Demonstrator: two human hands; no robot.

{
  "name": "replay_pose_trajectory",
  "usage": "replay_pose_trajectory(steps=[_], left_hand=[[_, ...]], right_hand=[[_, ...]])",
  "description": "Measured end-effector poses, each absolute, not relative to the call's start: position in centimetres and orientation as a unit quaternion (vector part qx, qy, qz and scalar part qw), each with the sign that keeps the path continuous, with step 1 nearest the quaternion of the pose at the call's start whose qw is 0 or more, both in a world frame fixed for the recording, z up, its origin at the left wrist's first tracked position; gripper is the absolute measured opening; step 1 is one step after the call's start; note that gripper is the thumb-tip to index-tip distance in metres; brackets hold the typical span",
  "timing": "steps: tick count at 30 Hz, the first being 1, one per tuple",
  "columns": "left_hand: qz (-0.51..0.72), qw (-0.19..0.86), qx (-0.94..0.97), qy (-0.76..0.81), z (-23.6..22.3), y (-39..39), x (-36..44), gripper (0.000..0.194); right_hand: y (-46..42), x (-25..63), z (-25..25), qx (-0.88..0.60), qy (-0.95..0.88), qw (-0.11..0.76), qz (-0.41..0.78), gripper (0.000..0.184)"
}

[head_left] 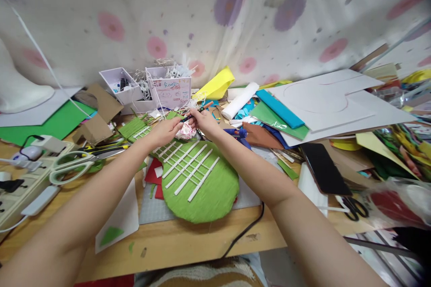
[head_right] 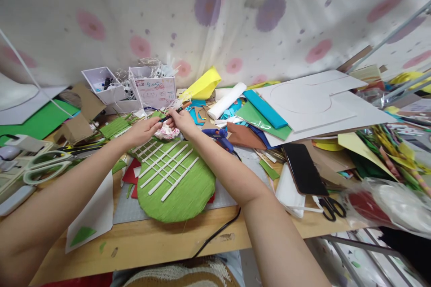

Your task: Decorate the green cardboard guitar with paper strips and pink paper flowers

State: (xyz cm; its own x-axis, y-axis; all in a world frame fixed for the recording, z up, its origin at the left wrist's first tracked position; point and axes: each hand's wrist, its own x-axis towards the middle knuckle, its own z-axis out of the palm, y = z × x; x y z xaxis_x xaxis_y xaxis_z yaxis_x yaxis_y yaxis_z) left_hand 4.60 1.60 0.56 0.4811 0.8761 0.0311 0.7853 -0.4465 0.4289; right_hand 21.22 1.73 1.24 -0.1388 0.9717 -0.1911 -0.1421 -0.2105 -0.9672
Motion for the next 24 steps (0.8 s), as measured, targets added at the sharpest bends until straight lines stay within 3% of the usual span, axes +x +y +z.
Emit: replay_pose_trajectory(steps=[11, 18, 24], left_hand=[[0.06, 0.154, 0.842, 0.513, 0.8, 2.0, 5.3, 0.03], [0.045, 0.055, 0.843, 0.532, 0.8, 2.1, 5.5, 0.033], [0.029, 0.093, 0.832, 0.547, 1.7, 2.5, 5.9, 0.036]], right_hand=[[2.0, 21.5, 1.0, -0.485, -0.458, 0.455, 0.59, 0.031], [2.5, 21.3, 1.4, -0.483, -0.399, 0.448, 0.638, 0.034], [2.4, 21.2, 1.4, -0.484, -0.485, 0.48, 0.547, 0.031]])
